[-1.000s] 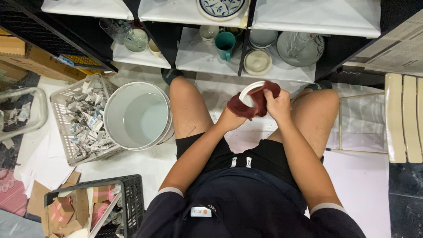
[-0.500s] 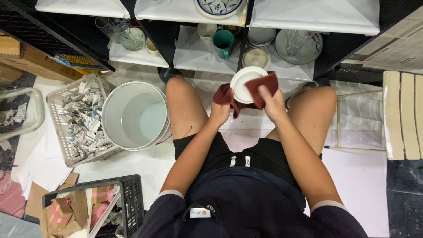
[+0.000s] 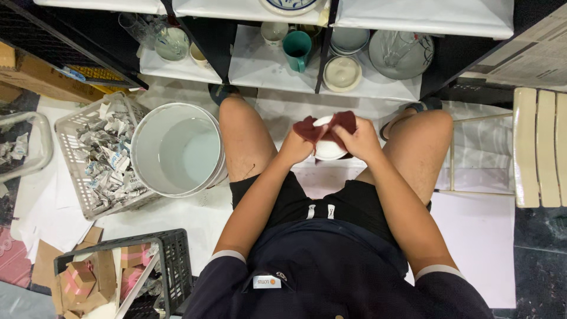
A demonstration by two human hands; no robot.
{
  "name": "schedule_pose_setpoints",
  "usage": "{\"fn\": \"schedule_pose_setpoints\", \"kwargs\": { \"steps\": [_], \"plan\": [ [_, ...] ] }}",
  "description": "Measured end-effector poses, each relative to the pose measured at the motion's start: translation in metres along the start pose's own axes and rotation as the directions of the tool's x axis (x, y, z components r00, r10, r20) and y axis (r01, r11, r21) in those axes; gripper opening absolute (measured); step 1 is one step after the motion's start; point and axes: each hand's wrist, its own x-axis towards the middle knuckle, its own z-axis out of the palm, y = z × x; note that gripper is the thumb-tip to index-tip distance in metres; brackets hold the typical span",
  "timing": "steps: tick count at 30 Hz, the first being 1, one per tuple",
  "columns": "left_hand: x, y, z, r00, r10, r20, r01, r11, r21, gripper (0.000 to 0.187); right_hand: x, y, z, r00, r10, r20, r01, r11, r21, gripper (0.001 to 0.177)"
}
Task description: The person sits on the floor and wipes several ceramic and glass items with a cloth, including a glass, a small white bowl, a teal mug, a white mug with a pattern, and a wooden spoon. Each item is wiped and then placed back on a nearby shelf.
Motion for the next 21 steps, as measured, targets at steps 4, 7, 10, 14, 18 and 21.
{"fn": "schedule_pose_setpoints", "kwargs": {
  "steps": [4, 7, 10, 14, 18, 21],
  "plan": [
    [-0.001, -0.011, 0.002, 0.970, -0.230, 0.081, 0.244, 0.935, -0.259, 0.027, 0.010, 0.015, 0.004, 0.986, 0.076, -0.151, -0.067, 0.996, 0.060, 0.027],
    [-0.002, -0.005, 0.002, 0.999, 0.052, -0.016, -0.054, 0.964, -0.259, 0.022, 0.013, 0.018, 0.000, 0.971, 0.108, -0.214, -0.034, 0.946, 0.322, 0.035],
    [0.000, 0.011, 0.000, 0.957, 0.269, -0.109, -0.287, 0.936, -0.205, 0.028, 0.012, 0.013, -0.006, 0.983, 0.073, -0.168, 0.005, 0.906, 0.422, 0.041],
    [0.000, 0.034, -0.004, 0.999, -0.033, 0.002, 0.032, 0.949, -0.314, 0.028, 0.009, 0.005, -0.012, 0.980, -0.076, -0.185, 0.113, 0.974, 0.199, 0.043],
    [-0.005, 0.042, -0.004, 0.990, -0.139, 0.006, 0.138, 0.975, -0.172, 0.025, 0.010, 0.000, -0.015, 0.975, 0.038, -0.220, -0.018, 0.996, 0.093, 0.026],
    [-0.006, 0.030, -0.003, 0.991, 0.046, -0.122, -0.026, 0.986, 0.166, 0.026, 0.011, -0.001, -0.013, 0.970, 0.031, -0.242, -0.042, 0.998, -0.040, 0.025]
  ]
}}
